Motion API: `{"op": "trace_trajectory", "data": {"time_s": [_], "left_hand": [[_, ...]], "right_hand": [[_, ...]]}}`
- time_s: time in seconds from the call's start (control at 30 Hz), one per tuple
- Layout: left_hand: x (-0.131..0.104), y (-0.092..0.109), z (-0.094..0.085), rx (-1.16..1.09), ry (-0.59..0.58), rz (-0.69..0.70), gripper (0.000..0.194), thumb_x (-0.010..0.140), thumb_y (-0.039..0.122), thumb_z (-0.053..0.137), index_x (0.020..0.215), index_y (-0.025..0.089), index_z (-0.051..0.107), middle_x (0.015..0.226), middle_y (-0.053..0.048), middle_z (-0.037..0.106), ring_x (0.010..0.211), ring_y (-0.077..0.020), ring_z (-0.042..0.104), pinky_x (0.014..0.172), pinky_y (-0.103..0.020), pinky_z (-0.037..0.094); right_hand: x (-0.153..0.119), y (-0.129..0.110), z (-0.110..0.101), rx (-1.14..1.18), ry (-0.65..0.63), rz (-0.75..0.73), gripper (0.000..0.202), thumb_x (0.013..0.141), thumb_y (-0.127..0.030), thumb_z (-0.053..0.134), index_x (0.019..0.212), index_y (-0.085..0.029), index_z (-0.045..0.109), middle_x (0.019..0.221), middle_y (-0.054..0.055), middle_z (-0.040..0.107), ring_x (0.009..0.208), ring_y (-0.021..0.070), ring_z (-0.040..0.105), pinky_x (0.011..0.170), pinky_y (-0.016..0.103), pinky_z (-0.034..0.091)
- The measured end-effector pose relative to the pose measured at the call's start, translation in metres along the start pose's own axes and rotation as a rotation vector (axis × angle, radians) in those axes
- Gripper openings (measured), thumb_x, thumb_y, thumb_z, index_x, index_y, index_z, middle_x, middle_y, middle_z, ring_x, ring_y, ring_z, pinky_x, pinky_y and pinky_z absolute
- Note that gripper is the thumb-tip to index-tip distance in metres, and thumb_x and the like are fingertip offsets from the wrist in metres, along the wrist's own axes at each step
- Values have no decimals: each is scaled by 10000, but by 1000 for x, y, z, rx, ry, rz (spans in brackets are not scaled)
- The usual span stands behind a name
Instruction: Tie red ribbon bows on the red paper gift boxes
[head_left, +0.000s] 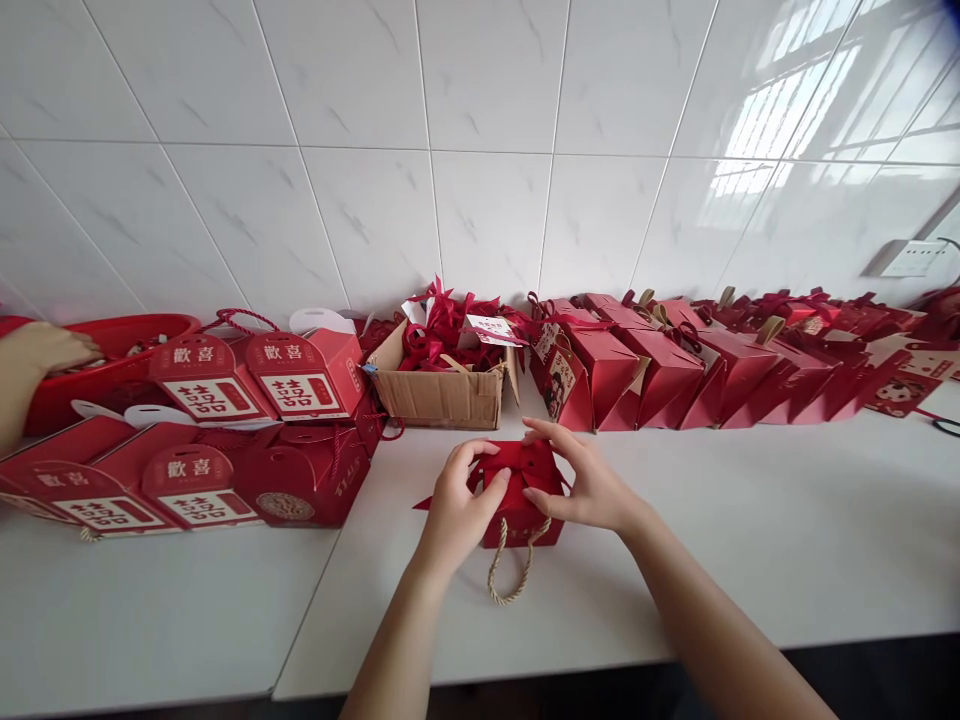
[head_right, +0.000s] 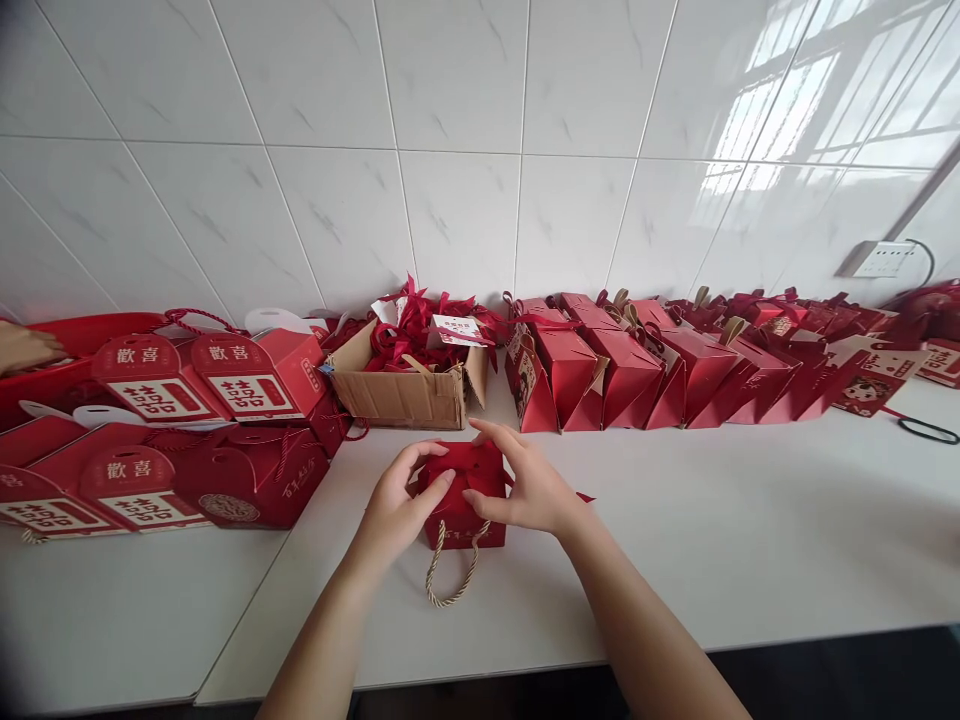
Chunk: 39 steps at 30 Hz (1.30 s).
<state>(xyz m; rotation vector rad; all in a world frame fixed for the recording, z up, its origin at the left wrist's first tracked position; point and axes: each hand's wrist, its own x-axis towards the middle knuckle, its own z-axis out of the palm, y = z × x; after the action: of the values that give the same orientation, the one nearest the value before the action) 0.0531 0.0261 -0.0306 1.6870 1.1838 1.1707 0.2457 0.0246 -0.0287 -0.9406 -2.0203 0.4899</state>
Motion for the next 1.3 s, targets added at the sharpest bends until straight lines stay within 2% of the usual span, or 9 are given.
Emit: {"op": "trace_trajectory", "data": {"time_s": [0.1, 0.2, 0.33, 0.4, 0.47, 0.6, 0.8, 1.1, 1.3], "left_hand": [[-1, 0, 0, 15, 23, 0, 233, 827, 289, 579, 1041, 207, 538, 1189, -79, 582, 1123, -214, 547, 923, -337, 440], [-2, 1, -1, 1, 27, -44, 309, 842, 382, 576, 1097, 221, 510, 1196, -80, 579, 1145, -217, 533, 910, -330, 438], [-1, 0, -5, 52, 89, -126, 366, 855, 518, 512, 1062, 217, 521, 1162, -82, 582, 1075, -223, 552, 835, -316, 442], [-1, -1, -7, 91, 78, -142, 360, 874, 555, 447, 919, 209, 535, 989, -51, 611, 935, -205, 577, 792, -306, 434], [0, -3, -8, 132, 46, -148, 416, 887, 580, 387, 728, 204, 467, 774, -7, 557, 766, -177, 551, 736, -294, 419], [0, -2, -8, 167, 8, -141, 482, 875, 602, 385, 614, 200, 337, 676, 18, 445, 675, -154, 474, 680, -277, 389], [-1, 2, -6, 118, -48, -161, 416, 829, 595, 487, 734, 190, 511, 775, -18, 570, 748, -184, 547, 685, -284, 422], [-2, 3, -9, 78, -73, -186, 416, 806, 586, 528, 793, 176, 595, 733, -27, 610, 702, -188, 580, 615, -268, 448], [-3, 4, -10, -26, -96, -205, 438, 785, 581, 562, 883, 164, 654, 838, -68, 693, 789, -218, 637, 661, -272, 484]], "right_hand": [[-1, 1, -2, 48, -60, -11, 783, 773, -383, 700, 1432, -285, 288, 1348, 117, 467, 1225, 263, 474, 1003, 418, 429], [-3, 4, -8, 100, 7, 83, 647, 868, -457, 565, 1422, -274, 285, 1449, 119, 348, 1329, 260, 354, 1036, 423, 395], [-4, 6, -24, 76, 27, 318, 384, 908, -541, 430, 998, -191, 560, 1028, 97, 590, 971, 227, 563, 815, 366, 482], [-3, 4, -32, 46, -78, 368, 434, 908, -566, 402, 784, -180, 557, 806, 55, 575, 770, 188, 544, 697, 333, 457], [-3, 3, -36, 56, -161, 364, 446, 901, -559, 427, 701, -177, 543, 739, 35, 548, 704, 165, 505, 653, 313, 423], [-3, 2, -37, 188, -228, 326, 357, 854, -492, 567, 702, -170, 555, 781, 26, 552, 745, 153, 508, 709, 299, 413], [-4, 7, -33, 479, -274, 445, 332, 808, -463, 651, 746, -172, 503, 696, -27, 483, 630, 100, 431, 585, 246, 348], [-5, 11, -34, 453, -332, 493, 384, 781, -502, 659, 674, -155, 533, 621, -42, 439, 574, 84, 352, 538, 245, 269], [-4, 9, -36, 473, -314, 499, 392, 787, -495, 650, 641, -156, 517, 579, -56, 402, 542, 75, 304, 514, 247, 220]]}}
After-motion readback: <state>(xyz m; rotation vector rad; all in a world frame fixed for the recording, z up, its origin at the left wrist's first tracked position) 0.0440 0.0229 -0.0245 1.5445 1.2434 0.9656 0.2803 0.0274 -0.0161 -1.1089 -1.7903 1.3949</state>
